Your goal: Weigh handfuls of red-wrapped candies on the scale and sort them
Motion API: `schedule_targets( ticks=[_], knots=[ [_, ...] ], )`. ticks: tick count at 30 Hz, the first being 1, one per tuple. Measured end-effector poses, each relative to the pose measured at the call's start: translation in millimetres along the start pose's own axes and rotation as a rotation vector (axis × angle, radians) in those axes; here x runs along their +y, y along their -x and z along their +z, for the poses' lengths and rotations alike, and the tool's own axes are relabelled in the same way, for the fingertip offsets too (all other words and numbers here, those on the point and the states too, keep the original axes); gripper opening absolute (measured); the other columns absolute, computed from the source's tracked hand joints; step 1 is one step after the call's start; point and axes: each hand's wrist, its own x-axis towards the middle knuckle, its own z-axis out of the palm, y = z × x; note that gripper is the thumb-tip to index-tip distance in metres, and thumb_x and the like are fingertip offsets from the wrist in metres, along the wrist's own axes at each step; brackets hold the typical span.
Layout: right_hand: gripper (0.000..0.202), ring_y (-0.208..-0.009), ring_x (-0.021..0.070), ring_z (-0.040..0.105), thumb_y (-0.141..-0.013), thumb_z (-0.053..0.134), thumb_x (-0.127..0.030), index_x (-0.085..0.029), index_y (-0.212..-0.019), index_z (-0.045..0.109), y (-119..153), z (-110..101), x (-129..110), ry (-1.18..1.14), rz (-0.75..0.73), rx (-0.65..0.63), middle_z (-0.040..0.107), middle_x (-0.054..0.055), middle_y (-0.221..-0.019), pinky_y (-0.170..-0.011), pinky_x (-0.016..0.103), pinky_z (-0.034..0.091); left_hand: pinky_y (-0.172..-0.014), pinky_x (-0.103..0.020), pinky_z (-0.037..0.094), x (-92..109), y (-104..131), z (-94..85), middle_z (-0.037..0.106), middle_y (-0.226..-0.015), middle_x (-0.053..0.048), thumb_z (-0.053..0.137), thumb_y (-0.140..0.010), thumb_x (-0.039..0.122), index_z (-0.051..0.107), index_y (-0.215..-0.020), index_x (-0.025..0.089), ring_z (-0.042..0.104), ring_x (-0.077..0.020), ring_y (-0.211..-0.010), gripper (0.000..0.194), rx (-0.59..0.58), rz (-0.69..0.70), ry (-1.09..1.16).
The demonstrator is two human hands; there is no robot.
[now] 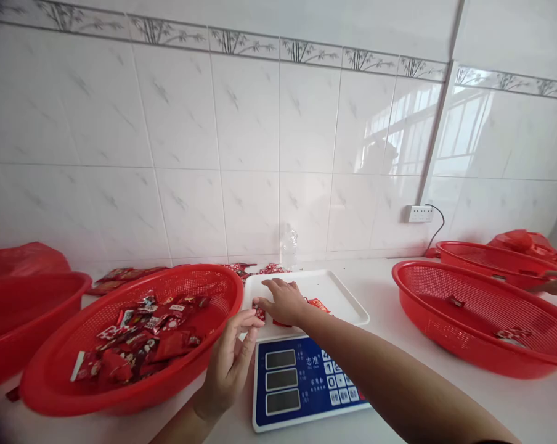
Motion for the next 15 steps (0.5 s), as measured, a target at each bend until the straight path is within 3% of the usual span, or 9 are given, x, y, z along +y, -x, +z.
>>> schedule_targets(
  ticks=[2,5,9,12,15],
  knots=[
    [0.056,-0.134,0.0282,0.037,-0.093,0.04,-0.055,-0.025,-0.14,0.041,-1,-3,-8,0.021,-0.035,-0.011,0.043,0.012,-0.144,-0.107,0.055,0.023,-0.088,-0.03,0.052,-2,0,-0.3,0.064,-0.104,-0.005,0.046,-0.095,0.019,0.05,-0.121,0.022,0.061,-0.017,-0.101,0.027,-0.017,0.034,-0.014],
    [0.052,-0.14,0.033,0.025,-0.085,0.056,-0.046,-0.031,-0.135,0.048,2,-6,-17,0.051,-0.141,-0.077,0.036,0.009,-0.149,-0.106,0.064,0.018,-0.093,-0.031,0.05,-5,1,0.4,0.064,-0.104,-0.004,0.047,-0.095,0.018,0.05,-0.121,0.023,0.06,-0.0164,-0.104,0.027,-0.029,0.037,-0.036],
    [0.045,-0.141,0.0348,0.021,-0.075,0.067,-0.034,-0.035,-0.119,0.061,12,-7,-16,0.052,-0.272,-0.167,0.048,0.003,-0.142,-0.107,0.068,0.011,-0.087,-0.028,0.052,-3,2,2.7,0.063,-0.105,-0.005,0.047,-0.094,0.017,0.047,-0.124,0.023,0.061,-0.0146,-0.098,0.031,-0.058,0.061,-0.025],
    [0.026,-0.143,0.0325,0.019,-0.082,0.058,-0.029,-0.033,-0.105,0.069,22,-15,-3,0.035,-0.248,-0.154,0.051,0.001,-0.139,-0.109,0.066,0.009,-0.087,-0.027,0.051,-1,2,4.0,0.063,-0.103,-0.004,0.048,-0.094,0.016,0.047,-0.124,0.023,0.061,-0.0145,-0.097,0.031,-0.074,0.089,-0.028],
    [0.029,-0.143,0.0292,0.019,-0.084,0.056,-0.028,-0.033,-0.11,0.068,30,-28,18,0.005,-0.146,-0.111,0.045,0.0,-0.144,-0.112,0.057,0.016,-0.085,-0.027,0.051,-2,1,4.5,0.063,-0.1,-0.003,0.048,-0.094,0.016,0.047,-0.124,0.023,0.061,-0.014,-0.094,0.031,-0.072,0.107,-0.022]
  ],
)
